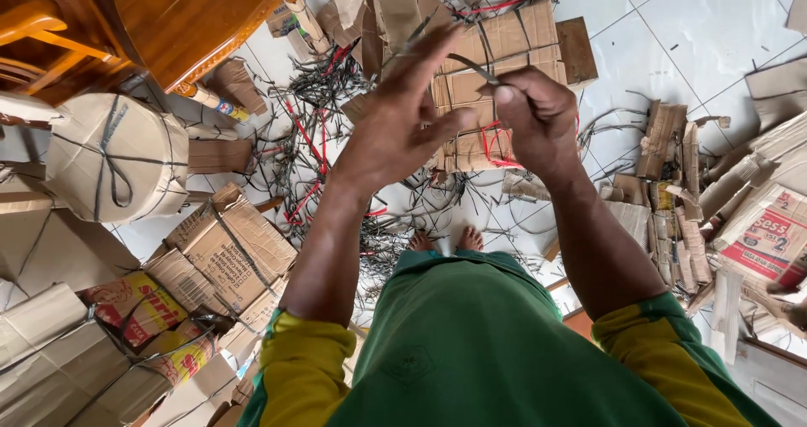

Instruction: Wrapping a chair backrest with cardboard and securing it with wire and plastic straps.

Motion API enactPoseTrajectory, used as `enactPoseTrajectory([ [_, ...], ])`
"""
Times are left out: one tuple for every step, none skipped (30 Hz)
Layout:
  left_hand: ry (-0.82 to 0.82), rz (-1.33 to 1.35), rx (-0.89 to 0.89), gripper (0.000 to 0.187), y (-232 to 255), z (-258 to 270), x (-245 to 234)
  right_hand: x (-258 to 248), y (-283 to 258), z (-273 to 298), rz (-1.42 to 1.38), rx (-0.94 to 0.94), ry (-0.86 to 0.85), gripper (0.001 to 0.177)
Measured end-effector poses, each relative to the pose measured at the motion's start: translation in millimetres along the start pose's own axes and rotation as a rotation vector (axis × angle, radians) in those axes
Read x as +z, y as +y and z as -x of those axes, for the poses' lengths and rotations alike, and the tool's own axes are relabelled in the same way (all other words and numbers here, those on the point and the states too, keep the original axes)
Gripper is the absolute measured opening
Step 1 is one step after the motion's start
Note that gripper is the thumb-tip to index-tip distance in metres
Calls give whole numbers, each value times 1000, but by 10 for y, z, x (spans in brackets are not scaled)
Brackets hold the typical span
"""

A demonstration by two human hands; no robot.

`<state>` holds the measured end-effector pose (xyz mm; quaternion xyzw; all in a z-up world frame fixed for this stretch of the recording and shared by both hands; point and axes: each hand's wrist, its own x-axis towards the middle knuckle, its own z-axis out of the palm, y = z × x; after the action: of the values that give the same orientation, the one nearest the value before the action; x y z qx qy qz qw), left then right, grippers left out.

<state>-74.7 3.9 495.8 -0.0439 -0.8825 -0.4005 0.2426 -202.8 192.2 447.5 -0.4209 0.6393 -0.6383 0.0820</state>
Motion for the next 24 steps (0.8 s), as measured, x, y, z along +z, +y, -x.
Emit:
enactPoseTrajectory([
  [-108, 34, -54, 56, -21, -76, 25, 36, -61, -90, 16, -72, -41, 20],
  [-218, 67, -106, 53, -40, -155, 51, 69, -123, -179, 33, -143, -83, 19],
  [-218, 65, -99, 53, -157, -132, 80, 80, -110, -204, 35, -149, -79, 19],
  [-65, 176, -39, 24, -279, -113, 111, 90, -93, -231, 6, -120, -55, 16],
  [85, 290, 21, 6, -407, -89, 140, 107, -74, -251, -24, -89, -30, 16],
  [81, 290, 26, 6, -435, -64, 24, 87, -23, -242, -21, -91, -25, 16],
  [196, 278, -4, 11, -456, -20, -76, 61, 27, -209, -4, -57, -28, 16],
  [311, 266, -34, 16, -481, 24, -178, 39, 80, -177, 14, -22, -31, 16],
  [310, 268, -35, 16, -751, 141, -278, 8, 151, -143, 16, -19, -31, 16],
  [434, 209, -82, 22, -1022, 258, -380, -21, 219, -110, 39, -6, -39, 16],
  [560, 146, -127, 29, -1292, 366, -489, -50, 288, -91, 61, 3, -47, 17],
  [560, 146, -126, 29, -1411, 539, -577, -92, 367, -45, 62, 3, -48, 17],
  [772, 235, -186, 28, -1540, 705, -667, -131, 450, -3, 96, 68, -36, 18],
  [982, 326, -249, 28, -1671, 870, -757, -170, 534, 39, 130, 133, -24, 19],
  [982, 328, -252, 28, -2168, 1265, -850, -226, 637, 93, 131, 136, -25, 19],
  [1054, 121, -381, 21, -2611, 1619, -951, -280, 740, 148, 146, 175, -24, 18],
  [1119, -94, -506, 20, -3033, 1884, -1078, -325, 848, 191, 160, 212, -24, 17],
  [1120, -95, -508, 20, -2818, 1868, -1036, -352, 909, 214, 160, 214, -26, 17],
  [1116, -231, -590, 23, -2592, 1866, -992, -380, 967, 240, 177, 236, -15, 16],
  [1107, -368, -671, 26, -2364, 1863, -949, -406, 1023, 268, 195, 259, -3, 15],
  [1112, -372, -673, 26, -2459, 1960, -856, -396, 1016, 251, 193, 257, -9, 15],
  [1243, -239, -838, 23, -2552, 2055, -764, -387, 1007, 234, 195, 271, 0, 15],
  [1366, -94, -996, 31, -2660, 2127, -686, -374, 998, 211, 197, 283, 15, 15],
  [1369, -96, -993, 31, -2751, 2394, -632, -346, 980, 198, 195, 280, 14, 15],
])
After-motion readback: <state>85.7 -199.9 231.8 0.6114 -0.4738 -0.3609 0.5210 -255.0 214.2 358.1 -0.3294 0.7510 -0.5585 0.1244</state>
